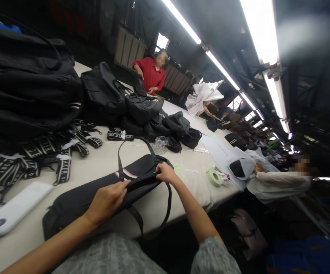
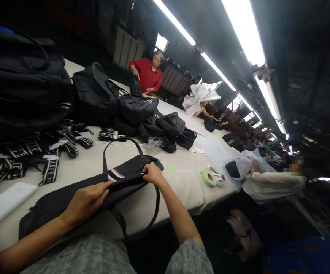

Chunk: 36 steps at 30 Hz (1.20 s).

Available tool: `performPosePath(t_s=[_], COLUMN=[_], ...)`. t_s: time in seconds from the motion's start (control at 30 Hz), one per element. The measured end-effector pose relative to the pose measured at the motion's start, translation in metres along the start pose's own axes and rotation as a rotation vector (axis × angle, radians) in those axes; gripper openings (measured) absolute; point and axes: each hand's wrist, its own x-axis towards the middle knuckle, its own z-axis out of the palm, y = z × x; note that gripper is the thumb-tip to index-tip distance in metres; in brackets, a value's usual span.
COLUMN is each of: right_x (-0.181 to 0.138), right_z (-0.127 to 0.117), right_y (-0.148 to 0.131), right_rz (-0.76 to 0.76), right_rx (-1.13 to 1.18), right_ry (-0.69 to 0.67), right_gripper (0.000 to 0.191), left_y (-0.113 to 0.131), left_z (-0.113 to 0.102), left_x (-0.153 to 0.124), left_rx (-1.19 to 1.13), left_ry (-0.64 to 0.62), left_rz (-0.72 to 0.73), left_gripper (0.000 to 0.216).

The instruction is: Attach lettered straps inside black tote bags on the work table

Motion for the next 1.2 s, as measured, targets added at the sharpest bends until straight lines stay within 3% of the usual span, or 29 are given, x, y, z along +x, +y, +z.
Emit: performPosePath(t_s=[0.13,0.3,0.47,0.6,0.67,0.73,0.8,0.87,0.93,1.0,1.07,1.2], right_x=[0.000,-0.011,0.008,0.032,0.037,0.033,0.021,0.001,-0.021,-0.037,-0.045,-0.047], right_z=[-0.016,-0.014,-0.010,-0.011,-0.011,-0.008,-0.005,-0.001,0.005,0.012,0.020,0.035], right_y=[-0.001,-0.003,0.035,0.074,0.078,0.063,0.032,-0.007,-0.044,-0.071,-0.085,-0.090], right_rz=[-0.129,-0.183,0.144,0.359,0.408,0.408,0.305,0.013,-0.411,-0.648,-0.659,-0.550], right_rx=[0.144,0.279,0.211,0.167,0.147,0.122,0.123,0.175,0.210,0.140,0.062,0.040], right_ry=[0.053,0.269,0.431,0.441,0.430,0.461,0.529,0.494,0.239,0.008,-0.101,-0.162], right_gripper=[0.013,0.012,0.010,0.014,0.017,0.013,0.012,0.021,0.027,0.045,0.053,0.022], left_y=[-0.004,-0.003,0.006,0.014,0.011,0.002,-0.008,-0.016,-0.020,-0.021,-0.021,-0.031], left_z=[-0.016,-0.033,-0.033,-0.028,-0.030,-0.034,-0.039,-0.044,-0.046,-0.048,-0.053,-0.070], left_x=[-0.006,-0.006,-0.010,-0.016,-0.016,-0.013,-0.010,-0.005,-0.001,0.002,0.001,-0.015], left_rx=[-0.136,-0.213,-0.193,-0.184,-0.197,-0.230,-0.289,-0.343,-0.348,-0.321,-0.312,-0.271], left_ry=[0.107,0.028,-0.063,-0.135,-0.156,-0.155,-0.132,-0.102,-0.075,-0.058,-0.093,-0.241], left_rz=[-0.048,-0.123,-0.072,-0.031,-0.075,-0.170,-0.267,-0.320,-0.335,-0.322,-0.270,-0.095], left_gripper=[0.045,0.043,0.043,0.042,0.041,0.037,0.033,0.031,0.031,0.030,0.027,0.024])
